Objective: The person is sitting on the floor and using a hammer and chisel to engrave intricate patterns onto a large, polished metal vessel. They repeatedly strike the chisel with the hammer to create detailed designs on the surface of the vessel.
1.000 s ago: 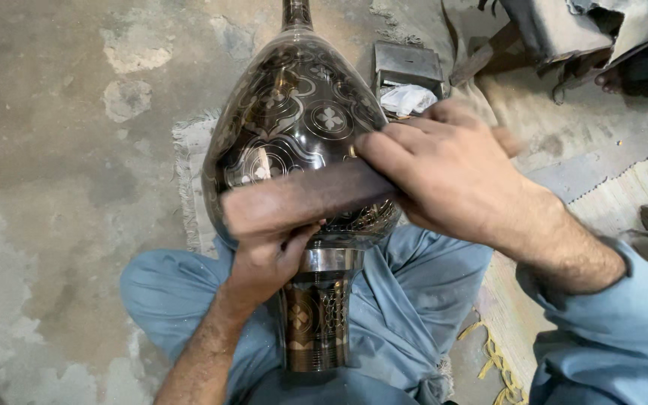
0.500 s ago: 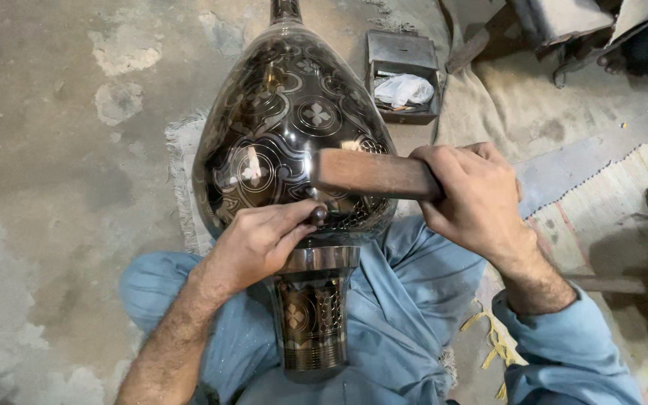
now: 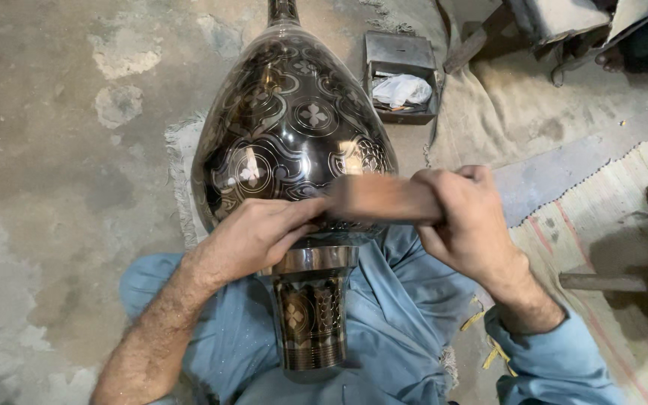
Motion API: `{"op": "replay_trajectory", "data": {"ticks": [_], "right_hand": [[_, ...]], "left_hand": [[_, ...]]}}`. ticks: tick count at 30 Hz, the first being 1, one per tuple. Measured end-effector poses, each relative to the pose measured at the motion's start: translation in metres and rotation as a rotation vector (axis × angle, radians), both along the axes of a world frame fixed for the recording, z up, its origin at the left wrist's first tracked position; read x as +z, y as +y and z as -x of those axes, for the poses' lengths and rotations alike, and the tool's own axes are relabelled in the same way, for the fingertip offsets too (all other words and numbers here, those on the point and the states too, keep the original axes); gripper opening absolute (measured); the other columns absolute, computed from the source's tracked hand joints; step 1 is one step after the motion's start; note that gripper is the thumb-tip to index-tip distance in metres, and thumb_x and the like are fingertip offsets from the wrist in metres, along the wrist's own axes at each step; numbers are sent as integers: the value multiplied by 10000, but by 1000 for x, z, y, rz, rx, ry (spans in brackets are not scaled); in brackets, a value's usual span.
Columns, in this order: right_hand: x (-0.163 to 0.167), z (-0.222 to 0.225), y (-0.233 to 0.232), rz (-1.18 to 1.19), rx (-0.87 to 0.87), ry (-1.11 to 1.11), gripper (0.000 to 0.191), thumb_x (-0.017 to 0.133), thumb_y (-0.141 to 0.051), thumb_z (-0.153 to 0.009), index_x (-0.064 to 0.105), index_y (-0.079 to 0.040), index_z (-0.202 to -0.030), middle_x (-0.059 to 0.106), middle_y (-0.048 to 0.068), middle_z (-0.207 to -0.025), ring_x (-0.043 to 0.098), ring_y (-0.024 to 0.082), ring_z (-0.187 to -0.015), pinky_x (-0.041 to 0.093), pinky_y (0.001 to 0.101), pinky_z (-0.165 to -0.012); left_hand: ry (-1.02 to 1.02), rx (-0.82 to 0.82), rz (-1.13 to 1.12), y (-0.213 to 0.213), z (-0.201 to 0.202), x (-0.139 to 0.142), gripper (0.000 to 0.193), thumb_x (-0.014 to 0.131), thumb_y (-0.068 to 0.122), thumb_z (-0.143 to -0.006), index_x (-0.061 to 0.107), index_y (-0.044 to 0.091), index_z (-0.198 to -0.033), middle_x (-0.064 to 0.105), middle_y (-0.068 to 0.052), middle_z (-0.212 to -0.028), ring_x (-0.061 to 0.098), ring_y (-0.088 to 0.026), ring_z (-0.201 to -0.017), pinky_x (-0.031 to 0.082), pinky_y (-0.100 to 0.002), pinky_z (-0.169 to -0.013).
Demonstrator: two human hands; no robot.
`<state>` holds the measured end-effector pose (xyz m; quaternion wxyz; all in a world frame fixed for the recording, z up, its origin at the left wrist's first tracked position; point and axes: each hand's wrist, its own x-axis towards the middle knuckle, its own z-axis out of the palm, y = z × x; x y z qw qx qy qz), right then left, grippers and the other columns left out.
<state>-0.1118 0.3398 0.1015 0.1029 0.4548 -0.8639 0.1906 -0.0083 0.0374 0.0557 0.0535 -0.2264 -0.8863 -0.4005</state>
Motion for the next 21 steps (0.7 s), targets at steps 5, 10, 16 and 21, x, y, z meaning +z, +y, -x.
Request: {"op": "replay_trajectory", "data": {"ticks": [5, 10, 16, 21], "right_hand": [[-35, -17, 14, 348, -72, -256, 470, 739, -78, -729, 607, -91, -1180, 654, 80, -995, 659, 250, -915, 461, 385, -874], [-77, -33, 12, 516, -288, -399, 252, 795, -93, -815, 650, -138, -1015, 663, 64, -937, 653, 213, -800, 506, 307, -780], [-93, -33, 17, 364, -93, -124, 508, 677, 1, -638, 600, -64, -1136, 684, 146, -980, 600, 358, -872, 412, 434, -861], [-83, -23, 12, 75, -243, -357, 548, 768, -60, -660, 612, -51, -1185, 691, 155, -931, 642, 388, -867, 449, 451, -815]], "left_hand": [[-13, -145, -9, 0, 12, 21, 487, 704, 11, -879, 581, 59, -1348, 747, -170, -1094, 747, -347, -973, 618, -404, -833], [-61, -278, 145, 2, 24, 35, 666, 702, -63, -751, 572, 87, -1386, 746, -141, -1025, 734, -349, -949, 605, -428, -799], [-105, -323, 267, 4, 28, 37, 762, 703, -73, -645, 572, 106, -1375, 744, -145, -1019, 732, -346, -937, 600, -437, -750], [-10, -46, 23, 5, 4, 17, 475, 724, 1, -888, 595, 65, -1340, 767, -157, -1040, 769, -315, -899, 634, -398, -772]]}}
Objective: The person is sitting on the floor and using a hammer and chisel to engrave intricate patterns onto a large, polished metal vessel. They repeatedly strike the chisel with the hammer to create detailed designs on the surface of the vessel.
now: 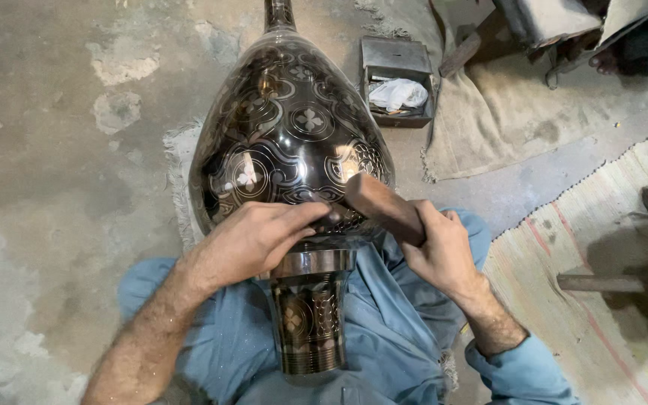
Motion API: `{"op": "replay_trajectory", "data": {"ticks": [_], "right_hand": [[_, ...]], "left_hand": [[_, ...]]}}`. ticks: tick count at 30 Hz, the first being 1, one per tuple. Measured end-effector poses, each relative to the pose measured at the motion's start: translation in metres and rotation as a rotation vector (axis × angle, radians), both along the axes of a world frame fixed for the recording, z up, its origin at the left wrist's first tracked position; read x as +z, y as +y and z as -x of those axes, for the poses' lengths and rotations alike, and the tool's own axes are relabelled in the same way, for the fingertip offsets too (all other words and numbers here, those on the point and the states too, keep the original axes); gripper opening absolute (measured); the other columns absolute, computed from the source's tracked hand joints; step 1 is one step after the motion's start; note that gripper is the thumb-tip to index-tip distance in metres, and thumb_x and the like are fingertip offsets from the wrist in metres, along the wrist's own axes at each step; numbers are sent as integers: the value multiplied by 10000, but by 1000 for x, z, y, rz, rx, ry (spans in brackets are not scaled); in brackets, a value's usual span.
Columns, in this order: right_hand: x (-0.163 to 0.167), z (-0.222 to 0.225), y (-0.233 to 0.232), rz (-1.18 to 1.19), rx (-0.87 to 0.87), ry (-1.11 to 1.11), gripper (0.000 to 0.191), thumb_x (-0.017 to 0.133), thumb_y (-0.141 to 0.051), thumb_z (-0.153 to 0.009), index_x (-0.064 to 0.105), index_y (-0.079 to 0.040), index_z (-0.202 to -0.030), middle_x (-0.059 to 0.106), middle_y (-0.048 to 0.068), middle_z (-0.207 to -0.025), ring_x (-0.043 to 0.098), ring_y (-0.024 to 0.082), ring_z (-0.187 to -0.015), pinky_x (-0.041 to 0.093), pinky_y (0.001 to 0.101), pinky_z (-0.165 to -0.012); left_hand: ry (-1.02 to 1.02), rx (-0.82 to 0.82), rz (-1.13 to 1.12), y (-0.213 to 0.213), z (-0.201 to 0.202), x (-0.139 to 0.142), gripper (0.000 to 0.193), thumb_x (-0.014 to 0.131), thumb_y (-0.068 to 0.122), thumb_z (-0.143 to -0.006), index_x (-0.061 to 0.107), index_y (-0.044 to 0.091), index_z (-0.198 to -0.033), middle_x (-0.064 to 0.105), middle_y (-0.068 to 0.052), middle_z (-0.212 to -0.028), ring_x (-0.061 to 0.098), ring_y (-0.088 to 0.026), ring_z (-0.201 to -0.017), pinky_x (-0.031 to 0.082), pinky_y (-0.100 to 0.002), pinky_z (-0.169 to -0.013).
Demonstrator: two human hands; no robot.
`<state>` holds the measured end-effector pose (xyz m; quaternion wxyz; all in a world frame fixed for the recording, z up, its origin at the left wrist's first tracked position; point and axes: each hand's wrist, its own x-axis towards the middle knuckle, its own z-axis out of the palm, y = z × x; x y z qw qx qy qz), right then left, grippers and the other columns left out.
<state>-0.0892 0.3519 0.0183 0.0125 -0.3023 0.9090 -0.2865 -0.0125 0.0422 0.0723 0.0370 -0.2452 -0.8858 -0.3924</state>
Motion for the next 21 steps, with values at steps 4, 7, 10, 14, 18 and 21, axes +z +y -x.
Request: {"op": "replay_trajectory", "data": {"ticks": [4, 7, 10, 14, 18, 21], "right_hand": [[21, 20, -7, -143, 109, 118, 553, 790, -61, -637, 622, -52, -1163, 699, 159, -887, 673, 382, -868, 454, 492, -808], [45, 29, -15, 188, 86, -43, 396, 745, -121, -827, 593, -81, -1191, 694, 125, -995, 711, 300, -949, 537, 390, -827], [79, 33, -22, 262, 128, -230, 402, 777, -210, -834, 575, -91, -1161, 705, 52, -908, 719, 220, -815, 539, 379, -741], [117, 43, -35, -170, 434, 384, 505, 737, -116, -705, 600, -72, -1188, 682, 77, -909, 689, 287, -867, 422, 470, -822], [138, 41, -49, -263, 462, 450, 385, 725, -100, -790, 593, -100, -1152, 670, 43, -901, 683, 259, -870, 409, 515, -872], [150, 41, -61, -192, 523, 354, 439, 718, -137, -755, 588, -79, -1170, 673, 48, -929, 687, 255, -884, 409, 479, -826]], "left_hand": [[43, 232, -148, 6, -21, -23, 383, 740, 74, -933, 612, 19, -1290, 779, -137, -1043, 796, -270, -908, 657, -354, -776], [125, 271, -167, 6, -24, -35, 364, 748, 78, -924, 625, 3, -1258, 773, -146, -1065, 792, -276, -923, 655, -353, -781], [124, 280, -160, 3, -25, -42, 349, 750, 64, -908, 643, -8, -1232, 774, -150, -1058, 785, -288, -910, 648, -357, -767], [153, 274, -64, 3, -27, -46, 250, 766, 37, -851, 686, 33, -1087, 768, -131, -959, 776, -304, -887, 638, -388, -780], [178, 362, -249, 15, -33, -49, 295, 742, 16, -901, 652, -32, -1178, 777, -135, -1022, 797, -254, -934, 658, -344, -801], [216, 435, -264, 22, -40, -51, 233, 766, 22, -898, 680, -10, -1112, 771, -142, -988, 788, -243, -886, 650, -335, -767]]}}
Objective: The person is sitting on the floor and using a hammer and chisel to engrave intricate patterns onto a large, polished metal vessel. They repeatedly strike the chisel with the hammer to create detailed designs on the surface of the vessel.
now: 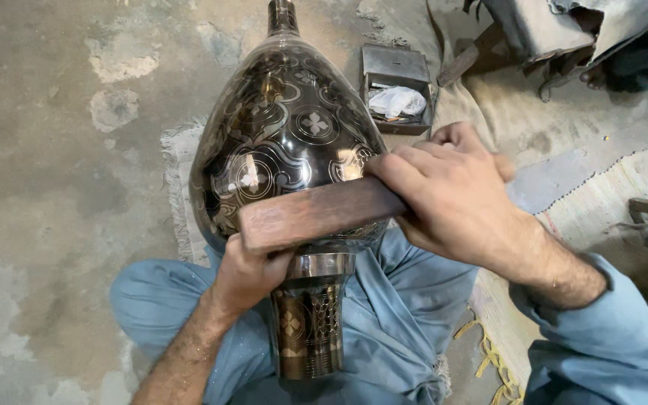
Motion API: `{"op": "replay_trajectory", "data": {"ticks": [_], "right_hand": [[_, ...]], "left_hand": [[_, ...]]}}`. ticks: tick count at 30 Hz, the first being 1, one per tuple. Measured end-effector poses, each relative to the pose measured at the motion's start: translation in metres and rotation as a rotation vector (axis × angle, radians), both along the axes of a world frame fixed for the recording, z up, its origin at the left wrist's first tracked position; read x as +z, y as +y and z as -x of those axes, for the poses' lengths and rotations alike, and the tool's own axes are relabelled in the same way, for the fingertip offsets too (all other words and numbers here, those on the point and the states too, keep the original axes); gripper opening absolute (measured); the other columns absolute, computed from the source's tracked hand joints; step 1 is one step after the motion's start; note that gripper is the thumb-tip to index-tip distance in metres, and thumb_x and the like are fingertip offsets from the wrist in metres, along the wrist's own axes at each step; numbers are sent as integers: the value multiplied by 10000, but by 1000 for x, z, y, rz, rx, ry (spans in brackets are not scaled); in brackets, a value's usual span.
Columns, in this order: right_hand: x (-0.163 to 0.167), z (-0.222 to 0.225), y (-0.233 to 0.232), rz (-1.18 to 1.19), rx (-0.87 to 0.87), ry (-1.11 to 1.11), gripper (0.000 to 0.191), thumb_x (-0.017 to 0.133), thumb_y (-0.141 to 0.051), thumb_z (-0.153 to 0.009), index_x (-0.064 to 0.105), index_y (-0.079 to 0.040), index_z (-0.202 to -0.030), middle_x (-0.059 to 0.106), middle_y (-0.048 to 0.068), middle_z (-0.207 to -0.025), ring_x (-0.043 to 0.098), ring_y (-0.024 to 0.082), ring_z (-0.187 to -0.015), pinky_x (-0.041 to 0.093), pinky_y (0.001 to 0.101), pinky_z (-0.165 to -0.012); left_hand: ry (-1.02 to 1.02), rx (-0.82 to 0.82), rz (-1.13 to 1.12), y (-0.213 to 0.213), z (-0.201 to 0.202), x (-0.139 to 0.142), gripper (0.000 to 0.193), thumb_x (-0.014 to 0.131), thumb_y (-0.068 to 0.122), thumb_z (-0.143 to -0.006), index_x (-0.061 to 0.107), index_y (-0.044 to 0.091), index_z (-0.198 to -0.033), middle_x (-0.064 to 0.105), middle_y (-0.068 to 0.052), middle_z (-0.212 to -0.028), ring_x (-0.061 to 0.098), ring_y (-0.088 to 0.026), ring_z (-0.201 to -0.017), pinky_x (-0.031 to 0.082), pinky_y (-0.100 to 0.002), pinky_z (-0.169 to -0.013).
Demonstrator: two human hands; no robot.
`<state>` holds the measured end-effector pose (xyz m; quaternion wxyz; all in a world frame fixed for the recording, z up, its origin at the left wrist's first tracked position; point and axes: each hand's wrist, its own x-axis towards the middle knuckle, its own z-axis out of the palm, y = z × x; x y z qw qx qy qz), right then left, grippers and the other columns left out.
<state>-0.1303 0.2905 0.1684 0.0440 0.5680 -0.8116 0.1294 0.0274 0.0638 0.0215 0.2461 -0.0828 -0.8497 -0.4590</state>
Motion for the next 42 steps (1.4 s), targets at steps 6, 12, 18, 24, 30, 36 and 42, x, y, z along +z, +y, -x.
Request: {"op": "replay_trajectory", "data": {"ticks": [6, 12, 18, 24, 30, 36, 42], "right_hand": [[18, -11, -21, -64, 115, 120, 344, 687, -210, -790, 599, -92, -1101, 656, 40, -892, 692, 250, -854, 417, 506, -796], [21, -22, -29, -87, 188, 247, 224, 670, -211, -891, 612, -112, -1083, 680, 40, -879, 705, 218, -805, 463, 524, -784], [12, -9, -47, -502, 16, 401, 292, 648, -266, -940, 585, -61, -1138, 699, 92, -841, 703, 227, -720, 493, 507, -759], [11, 3, -65, -558, 42, 468, 245, 639, -274, -972, 571, -47, -1032, 672, 78, -748, 700, 218, -661, 494, 472, -710], [23, -23, -78, -136, 258, 392, 165, 646, -228, -925, 592, -80, -975, 635, 51, -683, 645, 182, -615, 498, 439, -667], [35, -37, -92, -317, 314, 533, 191, 619, -264, -985, 591, -75, -988, 620, 51, -667, 619, 149, -570, 518, 497, -805], [33, -27, -93, -391, 276, 425, 194, 628, -276, -989, 590, -86, -993, 630, 48, -678, 658, 195, -623, 471, 574, -875]], "left_hand": [[182, 152, 62, 16, -6, -29, 189, 672, -35, -913, 715, 67, -1067, 759, -76, -992, 772, -197, -876, 650, -292, -785], [52, 207, -194, 37, -27, -69, 208, 673, -59, -883, 683, 17, -1076, 734, -101, -986, 730, -196, -899, 624, -294, -763], [161, 290, -521, 55, -17, -55, 285, 637, -109, -1002, 456, -33, -1208, 720, -201, -1143, 755, -232, -1082, 659, -361, -973], [239, 353, -603, 69, -9, -43, 331, 611, -116, -1010, 386, -70, -1249, 688, -258, -1160, 737, -282, -1097, 656, -388, -975], [97, 543, -506, 70, -16, -75, 248, 716, -60, -974, 576, -61, -1178, 760, -206, -1090, 767, -225, -974, 648, -320, -890], [31, 601, -356, 67, -20, -76, 149, 740, 16, -970, 693, -77, -1077, 783, -132, -1045, 748, -166, -948, 623, -286, -876], [179, 511, -353, 62, -11, -51, 256, 725, 47, -990, 649, -117, -1172, 747, -153, -1136, 736, -181, -1054, 614, -289, -943]]}}
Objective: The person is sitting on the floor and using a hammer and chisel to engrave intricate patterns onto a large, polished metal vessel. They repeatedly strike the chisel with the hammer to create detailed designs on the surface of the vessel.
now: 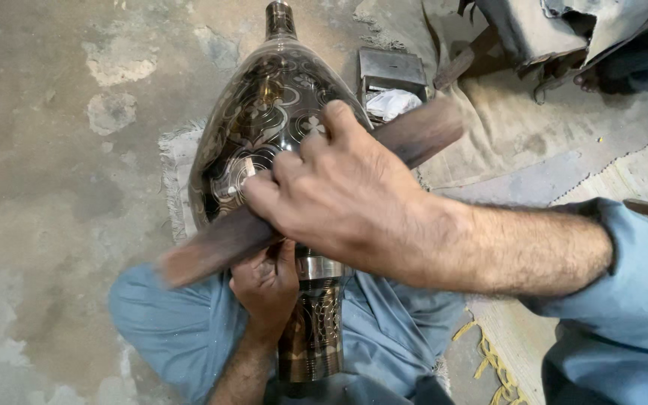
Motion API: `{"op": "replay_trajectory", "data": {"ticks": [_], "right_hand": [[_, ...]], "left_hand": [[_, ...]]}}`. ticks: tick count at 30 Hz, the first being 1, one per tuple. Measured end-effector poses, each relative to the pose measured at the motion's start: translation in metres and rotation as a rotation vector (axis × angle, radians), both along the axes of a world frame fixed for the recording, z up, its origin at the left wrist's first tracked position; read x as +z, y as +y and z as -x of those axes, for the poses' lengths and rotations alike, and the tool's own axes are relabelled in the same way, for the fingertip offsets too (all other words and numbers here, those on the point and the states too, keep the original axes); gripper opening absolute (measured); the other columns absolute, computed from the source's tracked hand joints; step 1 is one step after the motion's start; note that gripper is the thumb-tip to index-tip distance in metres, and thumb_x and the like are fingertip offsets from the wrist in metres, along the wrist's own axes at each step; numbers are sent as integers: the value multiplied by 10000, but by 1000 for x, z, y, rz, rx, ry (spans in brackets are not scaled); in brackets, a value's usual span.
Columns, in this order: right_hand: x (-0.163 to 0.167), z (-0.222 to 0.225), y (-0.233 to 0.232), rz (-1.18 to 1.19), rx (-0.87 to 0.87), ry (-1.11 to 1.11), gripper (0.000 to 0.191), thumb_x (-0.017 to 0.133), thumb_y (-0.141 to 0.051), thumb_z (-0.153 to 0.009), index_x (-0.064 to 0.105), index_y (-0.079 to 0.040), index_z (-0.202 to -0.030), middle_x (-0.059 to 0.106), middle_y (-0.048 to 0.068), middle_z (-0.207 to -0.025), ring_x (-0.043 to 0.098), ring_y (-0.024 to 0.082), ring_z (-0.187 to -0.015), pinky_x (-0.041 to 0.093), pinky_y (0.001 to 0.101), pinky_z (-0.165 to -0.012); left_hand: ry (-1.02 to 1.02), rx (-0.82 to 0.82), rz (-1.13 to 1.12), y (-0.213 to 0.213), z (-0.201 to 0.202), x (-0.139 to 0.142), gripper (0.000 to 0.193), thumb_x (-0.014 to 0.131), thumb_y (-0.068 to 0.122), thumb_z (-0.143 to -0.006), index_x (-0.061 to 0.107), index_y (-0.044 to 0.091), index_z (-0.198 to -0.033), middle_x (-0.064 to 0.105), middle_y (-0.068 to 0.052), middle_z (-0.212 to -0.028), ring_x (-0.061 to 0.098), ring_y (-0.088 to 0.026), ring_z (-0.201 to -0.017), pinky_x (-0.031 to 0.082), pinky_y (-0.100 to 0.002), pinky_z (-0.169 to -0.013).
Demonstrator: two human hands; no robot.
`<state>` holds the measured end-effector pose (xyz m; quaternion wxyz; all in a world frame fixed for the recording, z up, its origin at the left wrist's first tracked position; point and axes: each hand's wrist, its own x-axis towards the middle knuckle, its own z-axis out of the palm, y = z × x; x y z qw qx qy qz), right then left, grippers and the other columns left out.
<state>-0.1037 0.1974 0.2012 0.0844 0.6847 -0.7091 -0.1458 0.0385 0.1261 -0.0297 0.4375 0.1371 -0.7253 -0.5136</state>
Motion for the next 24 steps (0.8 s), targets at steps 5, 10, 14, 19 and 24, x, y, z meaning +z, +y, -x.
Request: {"op": "replay_trajectory", "data": {"ticks": [5, 10, 14, 19, 24], "right_hand": [[0, 5, 7, 72, -3, -164, 184, 638, -269, -992, 597, -91, -1016, 644, 50, -709, 667, 213, -672, 465, 523, -768], [1, 7, 8, 231, 36, -273, 251, 686, -246, -917, 617, -100, -1110, 675, 45, -814, 681, 225, -742, 445, 500, -717], [0, 9, 14, 80, 9, -44, 197, 669, -260, -933, 578, -105, -1014, 669, 45, -766, 683, 223, -722, 462, 511, -845], [-2, 14, 20, 21, -45, 61, 225, 671, -250, -964, 571, -78, -1068, 665, 76, -757, 682, 230, -681, 468, 603, -980], [-1, 19, 25, 99, -33, -46, 177, 688, -190, -930, 579, -99, -1035, 674, 47, -800, 685, 226, -749, 474, 529, -878]], "left_hand": [[-38, 27, -49, 1, 3, 4, 282, 771, 44, -956, 670, -114, -1166, 758, -153, -1113, 721, -180, -987, 608, -280, -890], [-32, -26, -82, 2, 2, 2, 277, 768, 28, -961, 653, -109, -1172, 755, -138, -1110, 723, -162, -1006, 601, -268, -916], [26, -26, 28, 0, 4, 4, 280, 764, 6, -950, 641, -120, -1168, 741, -159, -1127, 730, -182, -1041, 613, -293, -936], [-26, 18, 89, -3, 5, 10, 223, 776, -8, -939, 684, -77, -1130, 775, -125, -1032, 749, -139, -908, 618, -265, -844], [13, -95, -43, -4, 5, 15, 198, 741, 6, -978, 670, -76, -1144, 783, -128, -1058, 765, -154, -946, 631, -273, -879]]}}
